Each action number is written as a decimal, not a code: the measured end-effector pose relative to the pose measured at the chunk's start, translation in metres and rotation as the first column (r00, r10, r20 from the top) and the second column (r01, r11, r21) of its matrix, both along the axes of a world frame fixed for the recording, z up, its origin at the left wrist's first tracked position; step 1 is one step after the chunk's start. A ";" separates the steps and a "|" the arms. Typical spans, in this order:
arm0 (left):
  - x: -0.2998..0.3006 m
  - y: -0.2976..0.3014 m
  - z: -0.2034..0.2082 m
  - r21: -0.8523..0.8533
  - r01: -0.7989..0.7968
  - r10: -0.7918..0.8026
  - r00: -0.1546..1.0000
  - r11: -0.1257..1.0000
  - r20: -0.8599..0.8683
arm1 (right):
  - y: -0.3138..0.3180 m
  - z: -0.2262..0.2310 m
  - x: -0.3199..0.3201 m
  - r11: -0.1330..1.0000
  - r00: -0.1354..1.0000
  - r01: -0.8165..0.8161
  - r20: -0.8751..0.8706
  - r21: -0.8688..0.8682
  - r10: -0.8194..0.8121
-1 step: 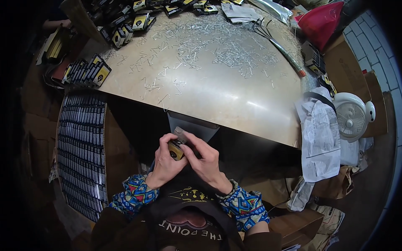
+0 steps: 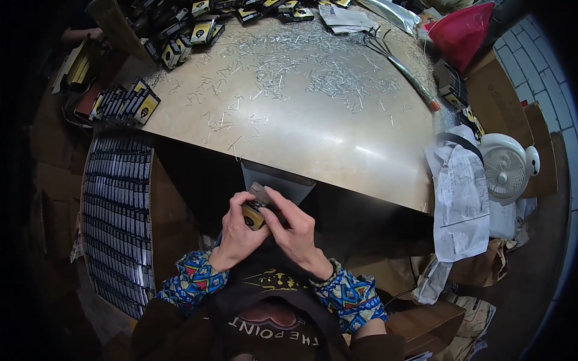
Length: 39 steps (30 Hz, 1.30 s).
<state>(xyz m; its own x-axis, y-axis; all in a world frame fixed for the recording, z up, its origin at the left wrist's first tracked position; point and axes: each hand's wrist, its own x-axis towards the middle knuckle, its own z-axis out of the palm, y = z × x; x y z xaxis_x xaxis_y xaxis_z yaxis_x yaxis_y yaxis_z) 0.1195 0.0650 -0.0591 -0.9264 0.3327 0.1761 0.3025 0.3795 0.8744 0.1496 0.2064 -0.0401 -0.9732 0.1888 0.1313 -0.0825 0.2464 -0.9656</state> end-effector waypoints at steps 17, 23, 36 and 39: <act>-0.006 -0.002 0.002 0.017 -0.049 0.050 0.998 0.999 -0.025 | 0.016 0.009 -0.009 0.930 0.958 -0.017 -0.261 0.367 0.120; -0.007 0.003 0.013 -0.065 -0.078 0.072 0.993 0.995 -0.090 | 0.005 0.012 -0.005 0.911 0.984 -0.022 0.152 -0.412 0.092; -0.008 0.003 0.011 -0.179 -0.060 0.044 0.995 0.982 -0.091 | -0.013 0.012 -0.008 0.946 0.980 0.137 0.178 -0.293 -0.087; -0.012 0.004 0.003 -0.158 -0.051 0.033 0.993 0.986 -0.114 | -0.013 0.008 -0.011 0.995 0.994 0.099 -0.044 -0.015 -0.099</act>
<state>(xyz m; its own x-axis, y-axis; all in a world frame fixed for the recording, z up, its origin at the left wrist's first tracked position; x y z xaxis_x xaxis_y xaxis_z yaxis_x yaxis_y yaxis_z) 0.1073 0.0694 -0.0564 -0.9180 0.3261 0.2257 0.3746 0.5260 0.7635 0.1385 0.1929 -0.0323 -0.9429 0.2856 0.1712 -0.1013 0.2435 -0.9646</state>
